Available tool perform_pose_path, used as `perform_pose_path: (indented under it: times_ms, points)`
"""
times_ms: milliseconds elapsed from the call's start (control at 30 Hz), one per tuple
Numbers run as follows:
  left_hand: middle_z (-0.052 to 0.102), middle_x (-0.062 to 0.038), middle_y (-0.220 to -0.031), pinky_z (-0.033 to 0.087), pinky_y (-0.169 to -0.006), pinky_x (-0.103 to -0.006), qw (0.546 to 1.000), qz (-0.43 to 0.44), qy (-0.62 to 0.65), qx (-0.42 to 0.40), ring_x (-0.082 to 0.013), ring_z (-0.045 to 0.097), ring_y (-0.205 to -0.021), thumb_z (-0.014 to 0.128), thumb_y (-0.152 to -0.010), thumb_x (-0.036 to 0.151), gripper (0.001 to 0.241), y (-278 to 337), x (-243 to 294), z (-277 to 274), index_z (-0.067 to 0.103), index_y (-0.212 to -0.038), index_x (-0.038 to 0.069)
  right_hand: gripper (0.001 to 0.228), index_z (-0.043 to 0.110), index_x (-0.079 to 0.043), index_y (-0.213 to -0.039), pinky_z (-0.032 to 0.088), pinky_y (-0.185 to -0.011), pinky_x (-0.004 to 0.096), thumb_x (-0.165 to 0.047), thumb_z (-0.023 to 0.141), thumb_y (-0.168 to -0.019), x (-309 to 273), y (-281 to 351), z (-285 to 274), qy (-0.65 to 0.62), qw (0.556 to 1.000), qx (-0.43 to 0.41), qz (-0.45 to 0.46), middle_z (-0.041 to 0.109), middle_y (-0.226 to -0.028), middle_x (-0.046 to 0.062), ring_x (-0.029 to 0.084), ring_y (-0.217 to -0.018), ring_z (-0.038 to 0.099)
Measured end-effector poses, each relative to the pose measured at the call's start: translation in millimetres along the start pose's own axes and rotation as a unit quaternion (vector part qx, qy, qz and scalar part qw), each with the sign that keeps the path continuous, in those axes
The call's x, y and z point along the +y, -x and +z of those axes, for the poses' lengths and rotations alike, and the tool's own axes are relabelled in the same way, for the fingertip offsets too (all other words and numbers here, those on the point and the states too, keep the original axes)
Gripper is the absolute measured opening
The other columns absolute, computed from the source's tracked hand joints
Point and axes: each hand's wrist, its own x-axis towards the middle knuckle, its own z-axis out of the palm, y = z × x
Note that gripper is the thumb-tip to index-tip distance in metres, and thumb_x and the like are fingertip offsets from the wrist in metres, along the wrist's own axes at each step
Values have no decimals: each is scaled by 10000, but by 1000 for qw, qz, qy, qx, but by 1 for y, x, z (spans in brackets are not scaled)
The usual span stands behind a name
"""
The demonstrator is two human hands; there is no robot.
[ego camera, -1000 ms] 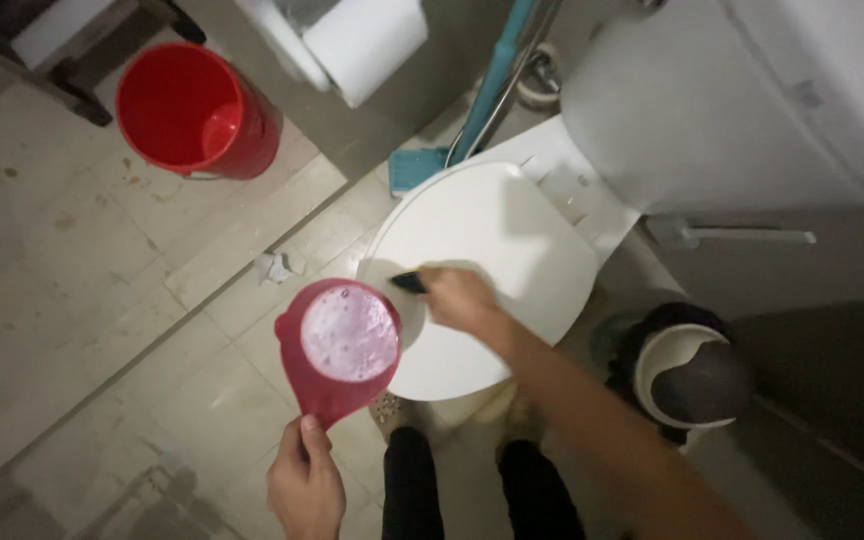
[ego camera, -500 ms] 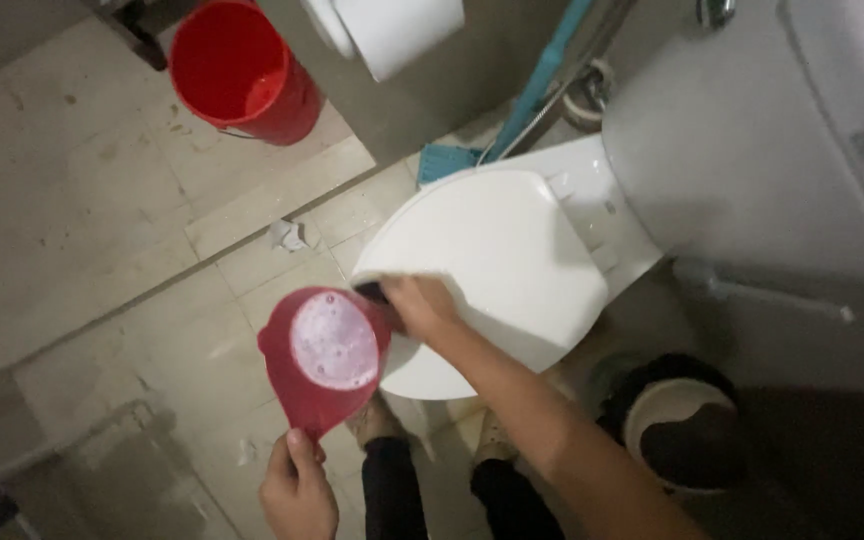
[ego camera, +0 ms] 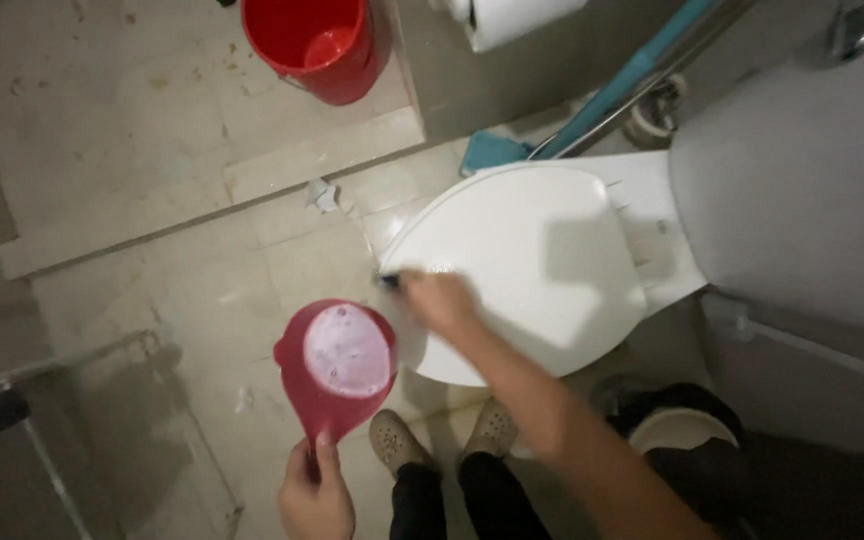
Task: The person cleans a toilet in a bathroom. They first rinse a white container in the sink, then pour soapy water from a red bucket into a red scoop. Using a yellow sponge, they scrub the toilet tank and the toilet seat with the soapy water.
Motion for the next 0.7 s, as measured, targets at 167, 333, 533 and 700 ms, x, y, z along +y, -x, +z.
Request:
perform_pose_path:
  times_ms: [167,333,533,700]
  points:
    - [750,-134,-811,547,-704,-328,997,-50,59,-23,-178,687,-739,692,-965,331,397,-13,-36,3,744,-1123,-30,328,723,-129,-1033,548,-608,564,-401,577,-923,50,-11,-47,-22,995,44,85,726,-806,198,414,-694,708]
    - [741,-134,-784,550,-706,-330,999,-36,33,-1,-180,697,-723,679,-976,339,399,-16,-16,-19,743,-1117,-29,385,704,-72,-983,588,-665,507,-441,617,-920,50,-60,-14,12,986,115,123,735,-831,167,370,-733,737]
    - [737,-161,-803,542,-704,-376,999,-30,-29,-8,-224,721,-735,655,-974,401,432,-21,15,-40,743,-1140,11,334,729,-95,-1056,560,-607,551,-363,623,-886,-32,32,-17,29,993,-37,-107,730,-733,182,405,-631,708]
    - [766,-148,-870,555,-759,-392,999,-41,8,-12,-275,749,-805,640,-971,440,442,-25,7,-48,733,-1158,51,371,712,-95,-968,553,-597,539,-451,609,-969,21,-24,-13,12,993,110,35,721,-734,180,391,-653,707]
